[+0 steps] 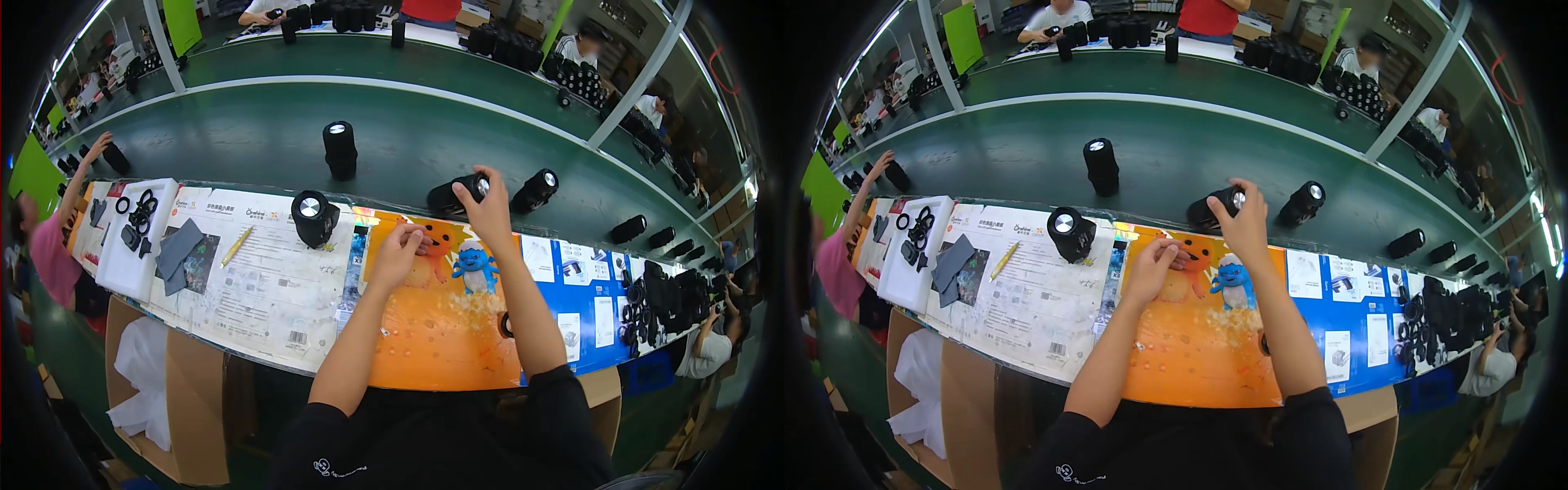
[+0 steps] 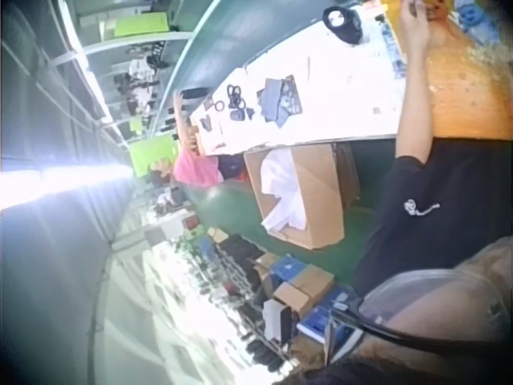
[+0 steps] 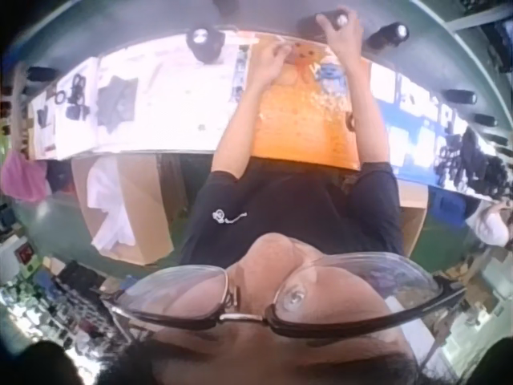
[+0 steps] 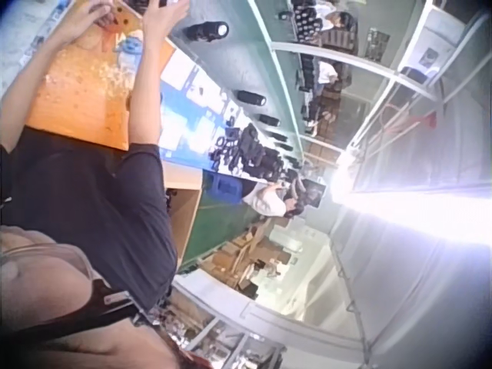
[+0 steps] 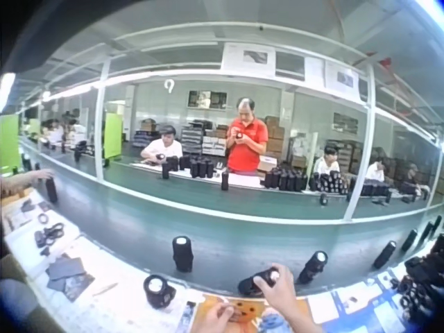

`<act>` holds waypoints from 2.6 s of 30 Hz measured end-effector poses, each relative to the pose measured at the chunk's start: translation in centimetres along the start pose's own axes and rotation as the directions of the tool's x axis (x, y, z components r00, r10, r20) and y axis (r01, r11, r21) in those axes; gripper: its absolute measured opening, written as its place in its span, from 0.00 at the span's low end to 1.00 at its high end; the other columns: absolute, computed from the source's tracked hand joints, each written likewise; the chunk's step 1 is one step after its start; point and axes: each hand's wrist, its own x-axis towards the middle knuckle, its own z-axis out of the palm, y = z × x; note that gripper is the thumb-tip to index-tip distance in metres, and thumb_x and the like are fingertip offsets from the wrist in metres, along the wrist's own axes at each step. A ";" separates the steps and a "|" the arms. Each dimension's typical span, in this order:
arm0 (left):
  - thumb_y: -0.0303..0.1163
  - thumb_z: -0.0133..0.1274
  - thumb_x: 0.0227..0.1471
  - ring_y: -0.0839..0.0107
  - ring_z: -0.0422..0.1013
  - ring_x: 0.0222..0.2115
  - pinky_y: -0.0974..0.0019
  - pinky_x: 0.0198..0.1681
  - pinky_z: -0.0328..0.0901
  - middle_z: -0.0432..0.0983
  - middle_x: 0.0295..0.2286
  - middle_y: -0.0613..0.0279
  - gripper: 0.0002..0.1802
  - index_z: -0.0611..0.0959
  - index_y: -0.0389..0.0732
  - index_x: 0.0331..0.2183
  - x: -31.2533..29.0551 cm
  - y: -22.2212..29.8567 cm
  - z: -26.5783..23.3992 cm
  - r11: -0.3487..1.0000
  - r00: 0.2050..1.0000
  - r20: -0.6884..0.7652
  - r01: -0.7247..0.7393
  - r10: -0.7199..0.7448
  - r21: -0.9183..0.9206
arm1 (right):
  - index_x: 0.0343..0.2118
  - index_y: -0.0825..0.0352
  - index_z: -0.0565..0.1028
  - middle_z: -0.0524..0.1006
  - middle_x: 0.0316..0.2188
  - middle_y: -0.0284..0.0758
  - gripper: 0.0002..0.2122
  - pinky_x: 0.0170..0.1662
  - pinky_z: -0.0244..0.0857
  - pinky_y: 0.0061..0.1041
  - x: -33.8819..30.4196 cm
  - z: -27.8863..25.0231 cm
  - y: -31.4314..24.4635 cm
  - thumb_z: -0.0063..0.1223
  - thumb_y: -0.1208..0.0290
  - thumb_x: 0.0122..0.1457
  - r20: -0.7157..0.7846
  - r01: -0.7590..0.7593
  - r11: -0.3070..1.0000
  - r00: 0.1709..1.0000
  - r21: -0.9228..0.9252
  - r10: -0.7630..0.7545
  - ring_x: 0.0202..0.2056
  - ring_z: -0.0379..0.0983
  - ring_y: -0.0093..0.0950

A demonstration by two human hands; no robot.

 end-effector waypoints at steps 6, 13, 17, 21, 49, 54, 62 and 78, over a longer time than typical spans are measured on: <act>0.33 0.54 0.75 0.68 0.84 0.43 0.66 0.51 0.77 0.88 0.42 0.54 0.15 0.83 0.33 0.53 -0.5 -0.3 -0.1 0.992 1.000 -0.019 0.004 -0.001 0.125 | 0.66 0.61 0.75 0.75 0.61 0.49 0.32 0.66 0.63 0.46 4.1 -0.2 -0.9 0.74 0.56 0.62 0.274 0.131 0.918 0.961 -0.374 -0.025 0.64 0.67 0.53; 0.33 0.56 0.73 0.68 0.85 0.42 0.65 0.49 0.77 0.88 0.41 0.54 0.14 0.83 0.34 0.52 -0.6 -0.3 0.0 0.975 0.999 -0.029 -0.038 0.046 0.218 | 0.66 0.60 0.77 0.69 0.70 0.49 0.31 0.68 0.64 0.50 7.2 3.3 -5.1 0.73 0.56 0.62 0.292 0.391 0.854 0.909 -0.343 -0.299 0.68 0.65 0.52; 0.32 0.56 0.73 0.69 0.85 0.42 0.66 0.49 0.77 0.88 0.40 0.55 0.13 0.83 0.34 0.53 -0.4 -1.0 -0.5 0.986 0.998 -0.020 -0.059 0.063 0.155 | 0.70 0.58 0.73 0.67 0.71 0.49 0.35 0.69 0.64 0.53 8.2 11.3 -9.0 0.74 0.57 0.61 0.382 0.434 0.898 0.843 -0.070 -0.378 0.70 0.63 0.55; 0.31 0.56 0.73 0.70 0.85 0.41 0.67 0.48 0.77 0.88 0.39 0.56 0.12 0.83 0.34 0.52 0.0 -0.7 0.1 0.993 0.999 -0.001 -0.039 0.039 0.109 | 0.73 0.50 0.68 0.67 0.71 0.51 0.38 0.70 0.65 0.54 9.4 16.5 -10.4 0.75 0.58 0.60 0.384 0.466 0.873 0.840 -0.145 -0.384 0.68 0.65 0.59; 0.71 0.36 0.74 0.59 0.85 0.38 0.54 0.41 0.83 0.85 0.46 0.53 0.45 0.78 0.38 0.63 -3.3 4.4 1.2 0.813 0.881 0.448 0.371 -0.155 -0.448 | 0.71 0.65 0.70 0.73 0.68 0.40 0.35 0.71 0.66 0.36 -7.0 -3.8 -1.9 0.75 0.69 0.62 0.311 0.121 0.901 0.912 0.417 -0.267 0.69 0.70 0.33; 0.62 0.35 0.79 0.67 0.73 0.61 0.55 0.65 0.70 0.74 0.59 0.53 0.37 0.66 0.40 0.67 -1.6 0.7 1.0 0.883 0.995 0.071 -0.033 0.074 -0.468 | 0.73 0.68 0.65 0.72 0.67 0.38 0.35 0.66 0.70 0.33 -13.1 1.2 -3.0 0.72 0.69 0.67 0.335 -0.345 0.678 0.930 0.649 0.152 0.65 0.72 0.29; 0.64 0.59 0.68 0.60 0.80 0.55 0.58 0.60 0.76 0.79 0.56 0.48 0.44 0.69 0.36 0.64 -2.4 4.8 1.6 0.905 0.956 0.044 -0.259 0.290 -0.338 | 0.73 0.70 0.62 0.73 0.63 0.36 0.41 0.67 0.68 0.30 -14.2 1.6 -2.2 0.76 0.79 0.60 0.450 -0.408 0.537 0.891 0.738 0.060 0.63 0.73 0.28; 0.46 0.67 0.65 0.55 0.83 0.46 0.51 0.52 0.81 0.82 0.45 0.53 0.31 0.75 0.37 0.58 -2.5 3.7 0.6 0.877 0.973 -0.099 -0.230 0.207 -0.421 | 0.72 0.72 0.68 0.79 0.62 0.44 0.42 0.64 0.74 0.33 -15.8 2.5 -3.0 0.82 0.70 0.57 0.295 -0.142 0.906 0.955 0.398 0.020 0.61 0.79 0.32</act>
